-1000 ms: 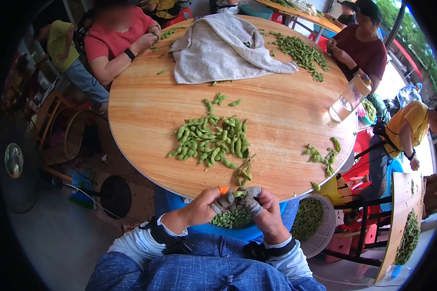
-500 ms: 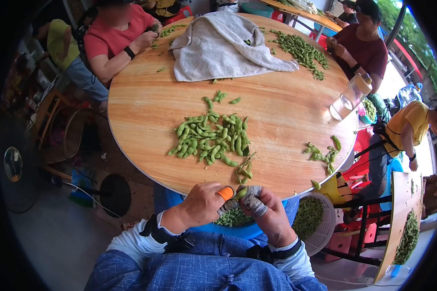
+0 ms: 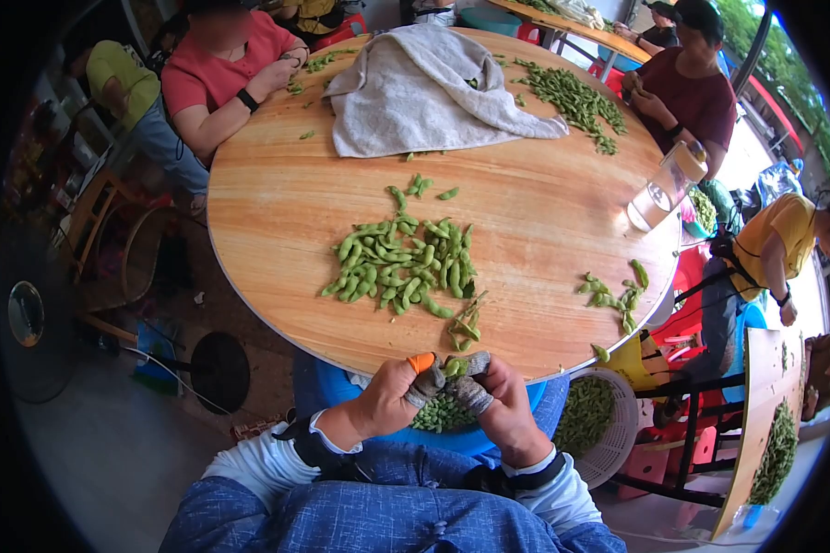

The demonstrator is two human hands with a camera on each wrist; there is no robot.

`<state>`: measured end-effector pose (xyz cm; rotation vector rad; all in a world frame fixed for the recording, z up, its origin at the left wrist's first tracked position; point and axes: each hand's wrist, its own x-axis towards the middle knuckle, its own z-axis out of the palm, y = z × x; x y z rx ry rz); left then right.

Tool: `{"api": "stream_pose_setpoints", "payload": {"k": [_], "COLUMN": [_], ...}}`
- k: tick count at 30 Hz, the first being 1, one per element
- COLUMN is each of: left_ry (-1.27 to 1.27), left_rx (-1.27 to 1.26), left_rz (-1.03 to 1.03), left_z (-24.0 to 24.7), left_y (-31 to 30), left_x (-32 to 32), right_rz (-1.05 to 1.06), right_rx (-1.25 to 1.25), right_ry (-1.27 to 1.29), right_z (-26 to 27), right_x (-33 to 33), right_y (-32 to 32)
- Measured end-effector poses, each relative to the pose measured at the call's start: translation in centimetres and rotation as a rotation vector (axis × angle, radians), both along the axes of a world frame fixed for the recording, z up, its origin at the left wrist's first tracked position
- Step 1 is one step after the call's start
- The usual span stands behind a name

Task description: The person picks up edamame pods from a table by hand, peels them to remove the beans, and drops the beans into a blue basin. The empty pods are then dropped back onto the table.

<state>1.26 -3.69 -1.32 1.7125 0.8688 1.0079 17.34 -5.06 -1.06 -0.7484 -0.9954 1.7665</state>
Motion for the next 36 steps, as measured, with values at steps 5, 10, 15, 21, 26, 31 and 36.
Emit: {"api": "stream_pose_setpoints", "payload": {"k": [5, 10, 15, 21, 26, 31, 36], "left_ry": [-0.281, -0.187, -0.139, -0.235, -0.314, -0.158, -0.185], "left_rx": [-0.533, -0.489, -0.37, -0.755, -0.772, -0.564, -0.646], "left_rz": [-0.005, -0.052, -0.071, -0.106, -0.126, -0.099, -0.099], "left_z": [-1.0, -0.5, -0.5, 0.1, 0.8, 0.6, 1.1], "left_y": [0.1, 0.9, 0.7, 0.9, 0.9, 0.9, 0.9], "left_x": [-0.1, -0.1, 0.4, -0.8, -0.5, -0.7, -0.5], "right_rz": [-0.11, -0.162, -0.136, -0.104, -0.15, -0.09, -0.121], "right_rx": [0.35, 0.527, 0.147, 0.275, 0.328, 0.426, 0.323], "right_ry": [-0.418, -0.717, -0.406, -0.479, -0.577, -0.635, -0.559], "right_z": [-0.1, 0.4, 0.1, 1.7, 1.1, 0.2, 0.7], "right_x": [-0.2, 0.3, 0.2, 0.0, 0.2, 0.3, -0.1], "right_y": [-0.2, 0.3, 0.1, 0.1, 0.0, 0.0, -0.6]}}
